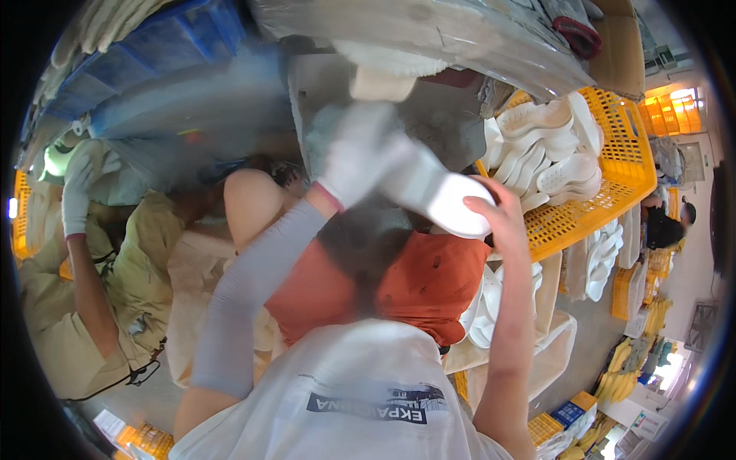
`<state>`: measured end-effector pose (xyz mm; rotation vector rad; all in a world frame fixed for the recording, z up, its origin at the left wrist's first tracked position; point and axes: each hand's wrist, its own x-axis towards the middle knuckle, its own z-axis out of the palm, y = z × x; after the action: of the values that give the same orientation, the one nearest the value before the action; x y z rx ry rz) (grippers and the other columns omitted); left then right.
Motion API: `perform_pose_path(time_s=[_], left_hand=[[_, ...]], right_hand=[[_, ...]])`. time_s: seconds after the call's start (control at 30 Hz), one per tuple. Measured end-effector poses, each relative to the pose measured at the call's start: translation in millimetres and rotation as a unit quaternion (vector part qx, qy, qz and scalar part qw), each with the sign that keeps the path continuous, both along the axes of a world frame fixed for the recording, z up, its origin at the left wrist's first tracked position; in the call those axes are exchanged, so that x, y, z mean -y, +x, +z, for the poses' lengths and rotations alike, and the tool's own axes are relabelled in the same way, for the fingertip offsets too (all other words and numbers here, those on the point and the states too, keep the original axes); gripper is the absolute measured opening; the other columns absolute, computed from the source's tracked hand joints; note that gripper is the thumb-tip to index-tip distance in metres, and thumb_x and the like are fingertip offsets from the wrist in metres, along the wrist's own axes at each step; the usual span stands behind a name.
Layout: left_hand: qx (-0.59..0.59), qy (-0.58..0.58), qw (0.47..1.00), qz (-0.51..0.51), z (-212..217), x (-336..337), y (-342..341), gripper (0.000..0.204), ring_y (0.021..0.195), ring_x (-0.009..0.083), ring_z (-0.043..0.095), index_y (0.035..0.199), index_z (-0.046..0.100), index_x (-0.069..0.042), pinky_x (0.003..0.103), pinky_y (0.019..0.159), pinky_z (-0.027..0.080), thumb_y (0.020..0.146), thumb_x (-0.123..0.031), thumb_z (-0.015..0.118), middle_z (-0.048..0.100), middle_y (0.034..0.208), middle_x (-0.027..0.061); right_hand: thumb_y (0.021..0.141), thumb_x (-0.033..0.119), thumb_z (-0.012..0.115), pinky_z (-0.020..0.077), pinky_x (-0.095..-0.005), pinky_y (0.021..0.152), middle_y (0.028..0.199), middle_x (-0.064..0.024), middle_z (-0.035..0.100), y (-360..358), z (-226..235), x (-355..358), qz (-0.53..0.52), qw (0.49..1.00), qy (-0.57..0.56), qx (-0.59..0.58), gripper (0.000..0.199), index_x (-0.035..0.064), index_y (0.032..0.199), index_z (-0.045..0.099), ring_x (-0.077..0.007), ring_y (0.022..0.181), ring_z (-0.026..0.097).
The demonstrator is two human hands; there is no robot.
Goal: The person repeatedly rubs white shoe parts against a rotating buffing wheel to smooth their surfaces. They handle the parts one at a time, turning them over to treat different sides, then place them into a yellow basket.
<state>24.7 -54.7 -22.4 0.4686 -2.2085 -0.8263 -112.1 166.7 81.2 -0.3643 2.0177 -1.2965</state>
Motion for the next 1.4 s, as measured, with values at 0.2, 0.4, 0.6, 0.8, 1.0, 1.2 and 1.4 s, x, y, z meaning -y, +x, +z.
perform_pose_path(time_s=[0.2,0.4,0.6,0.8,1.0,1.2,1.4], left_hand=[[-0.01,0.632,0.712,-0.304,25.9,-18.9,19.1,0.069,0.12,0.0181,0.063,0.149,0.05,-0.002,0.035,0.106,0.049,0.089,-0.018,0.079,0.066,0.131,0.0089],[-0.093,0.611,0.766,-0.176,-6.2,34.8,29.4,0.036,0.114,0.0211,0.064,0.133,0.063,0.0,0.037,0.1,0.053,0.105,-0.022,0.058,0.068,0.125,0.0133],[0.016,0.623,0.735,-0.268,17.3,-29.4,27.9,0.06,0.117,0.0272,0.065,0.152,0.043,0.002,0.04,0.097,0.057,0.106,-0.031,0.061,0.06,0.135,0.0161],[0.125,0.598,0.741,-0.28,22.7,-55.0,5.0,0.055,0.109,0.0238,0.067,0.15,0.046,0.002,0.038,0.091,0.059,0.104,-0.024,0.063,0.064,0.127,0.0148],[0.185,0.624,0.742,-0.16,-28.9,-50.7,-26.3,0.044,0.102,0.022,0.068,0.139,0.056,0.003,0.036,0.088,0.059,0.101,-0.017,0.066,0.066,0.121,0.0145],[0.32,0.504,0.79,-0.139,-55.2,-48.1,-21.9,0.042,0.101,0.0176,0.067,0.137,0.059,0.002,0.035,0.087,0.059,0.1,-0.016,0.068,0.068,0.122,0.012],[0.097,0.719,0.645,-0.24,2.9,-64.0,-48.8,0.044,0.107,0.0212,0.069,0.139,0.058,0.003,0.036,0.092,0.058,0.106,-0.028,0.06,0.069,0.124,0.0142]], right_hand=[[0.098,0.031,0.068,0.0526,-0.0314,0.087,0.106,-0.0068,0.072,-2.9,-42.2,51.6,0.025,0.981,-0.139,0.133,0.041,0.0008,0.125,0.069,-0.0169,0.099,0.066],[0.091,0.019,0.074,0.0616,-0.0413,0.077,0.105,-0.0166,0.076,48.4,-39.2,126.2,0.08,0.97,-0.184,0.135,0.044,-0.0076,0.125,0.066,-0.0312,0.083,0.076],[0.08,0.03,0.088,0.0428,-0.0409,0.113,0.143,-0.0242,0.058,35.7,-70.9,-52.3,-0.067,0.926,0.013,-0.371,0.085,-0.0055,0.147,0.048,-0.0339,0.134,0.053],[0.088,0.018,0.073,0.0531,-0.0475,0.095,0.116,-0.0266,0.069,-53.6,-72.8,-346.9,-0.326,0.741,0.416,-0.415,0.054,-0.0064,0.133,0.056,-0.0381,0.112,0.068],[0.088,0.007,0.074,0.0566,-0.0349,0.092,0.109,-0.0127,0.076,-156.2,-146.4,-202.4,-0.18,0.897,0.08,-0.396,0.038,-0.0017,0.124,0.068,-0.0227,0.1,0.074],[0.073,0.001,0.079,0.0503,-0.0465,0.1,0.122,-0.0221,0.064,-259.2,-162.6,-12.9,0.088,0.909,0.103,-0.395,0.048,0.0008,0.12,0.065,-0.0403,0.12,0.059],[0.067,-0.002,0.079,0.0514,-0.0462,0.094,0.122,-0.0169,0.059,-144.8,-76.9,-111.7,-0.098,0.81,0.026,-0.577,0.042,0.0038,0.107,0.066,-0.0401,0.114,0.058]])
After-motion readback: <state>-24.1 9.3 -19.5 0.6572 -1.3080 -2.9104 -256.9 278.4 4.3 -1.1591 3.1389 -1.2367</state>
